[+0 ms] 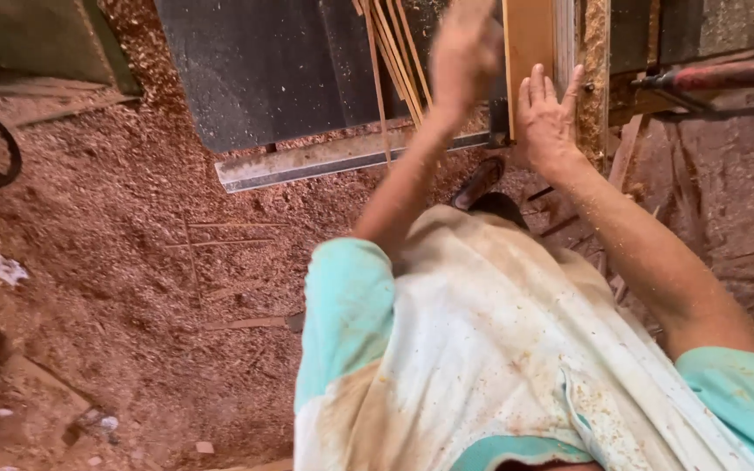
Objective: Feeding thin wooden strips through a table saw to cut them to size in a workshop environment.
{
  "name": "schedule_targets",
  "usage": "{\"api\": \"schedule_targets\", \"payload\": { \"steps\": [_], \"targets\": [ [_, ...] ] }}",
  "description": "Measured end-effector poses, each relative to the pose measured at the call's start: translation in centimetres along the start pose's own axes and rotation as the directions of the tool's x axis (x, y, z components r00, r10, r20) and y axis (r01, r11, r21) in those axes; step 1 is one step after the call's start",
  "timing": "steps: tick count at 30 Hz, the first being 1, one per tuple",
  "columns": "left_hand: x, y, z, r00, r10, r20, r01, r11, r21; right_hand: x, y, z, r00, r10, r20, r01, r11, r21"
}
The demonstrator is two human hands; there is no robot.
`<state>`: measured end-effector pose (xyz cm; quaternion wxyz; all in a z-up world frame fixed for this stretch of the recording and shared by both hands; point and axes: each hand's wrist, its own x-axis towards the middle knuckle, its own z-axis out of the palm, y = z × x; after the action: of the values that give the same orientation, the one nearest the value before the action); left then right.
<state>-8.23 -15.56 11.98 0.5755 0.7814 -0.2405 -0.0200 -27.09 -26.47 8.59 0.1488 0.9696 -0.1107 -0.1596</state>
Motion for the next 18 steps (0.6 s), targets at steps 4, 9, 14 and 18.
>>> {"api": "schedule_targets", "payload": {
  "steps": [4,9,14,18],
  "targets": [
    [-6.9,-2.6,7.7,0.928,-0.064,0.367,-0.173,0.798,0.578,-1.0,-0.3,-0.6,0.992,0.01,-0.128,-0.027,0.99,-0.137],
    [-6.0,-3.2,7.2,0.897,-0.082,0.435,-0.264,0.689,0.675,-0.6,0.1,-1.4,0.982,0.002,-0.188,0.003,1.0,0.024],
    [-3.8,-3.1,7.2,0.874,-0.132,0.467,-0.273,0.662,0.698,1.3,0.9,-0.7,0.986,-0.021,-0.167,0.01,0.998,-0.068],
    [-2.4,-3.3,7.3,0.886,-0.134,0.443,-0.254,0.659,0.708,3.1,1.6,0.3,0.982,-0.037,-0.184,0.033,0.999,-0.024]
  ]
}}
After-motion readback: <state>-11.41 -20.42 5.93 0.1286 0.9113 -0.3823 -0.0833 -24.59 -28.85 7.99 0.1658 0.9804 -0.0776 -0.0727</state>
